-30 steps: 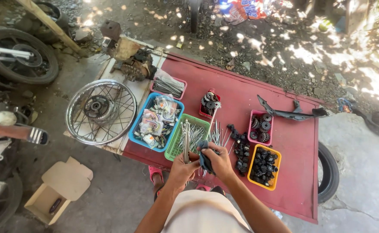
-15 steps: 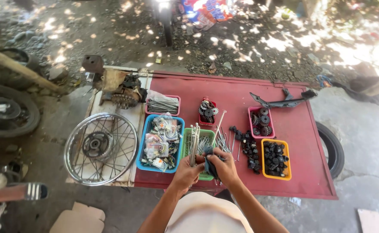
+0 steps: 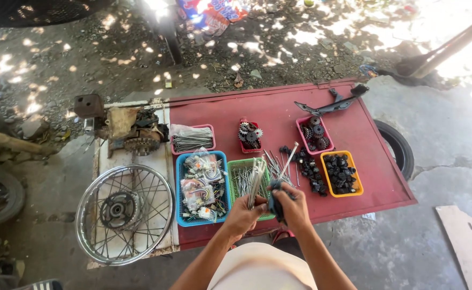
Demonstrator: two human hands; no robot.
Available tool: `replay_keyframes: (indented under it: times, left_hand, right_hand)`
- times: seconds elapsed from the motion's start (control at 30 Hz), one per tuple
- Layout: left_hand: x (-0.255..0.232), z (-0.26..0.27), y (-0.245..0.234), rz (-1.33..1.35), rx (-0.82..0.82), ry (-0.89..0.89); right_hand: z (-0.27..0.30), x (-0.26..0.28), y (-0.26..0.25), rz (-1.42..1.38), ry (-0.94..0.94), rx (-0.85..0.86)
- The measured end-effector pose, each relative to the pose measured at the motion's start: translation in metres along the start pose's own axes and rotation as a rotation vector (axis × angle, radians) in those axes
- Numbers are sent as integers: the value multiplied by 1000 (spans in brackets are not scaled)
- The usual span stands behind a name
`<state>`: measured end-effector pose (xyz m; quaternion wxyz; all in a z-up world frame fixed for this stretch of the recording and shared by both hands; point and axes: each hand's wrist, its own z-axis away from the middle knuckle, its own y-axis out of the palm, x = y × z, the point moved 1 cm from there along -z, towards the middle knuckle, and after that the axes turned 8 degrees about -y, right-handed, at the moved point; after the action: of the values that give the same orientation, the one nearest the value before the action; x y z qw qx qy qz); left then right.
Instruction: The person repeatedly wipes thin metal rods with a dark cloth, holding them in the left hand and rubbing them with the right hand. The rods are handled one at a time and placed back into a green basket on the table.
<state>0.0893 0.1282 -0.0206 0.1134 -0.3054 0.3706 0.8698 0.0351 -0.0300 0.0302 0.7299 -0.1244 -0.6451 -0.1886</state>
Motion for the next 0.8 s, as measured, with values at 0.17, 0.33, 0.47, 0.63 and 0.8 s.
replay_keyframes:
  times: [0.17, 0.33, 0.47, 0.63, 0.8]
  left_hand:
    - [8, 11, 19, -92, -6, -27]
    - [18, -4, 13, 57, -36, 15]
    - [10, -16, 28, -65, -194, 250]
    - [10, -13, 62, -191, -346, 443]
    - [35, -12, 103, -190, -303, 230]
  right_hand:
    - [-27, 11, -30, -165, -50, -176]
    - [-34, -7, -37, -39, -33, -150]
    - [-11, 18, -10, 76, -89, 60]
    - [-29, 20, -40, 250, -121, 173]
    - [-77, 41, -103, 26, -21, 244]
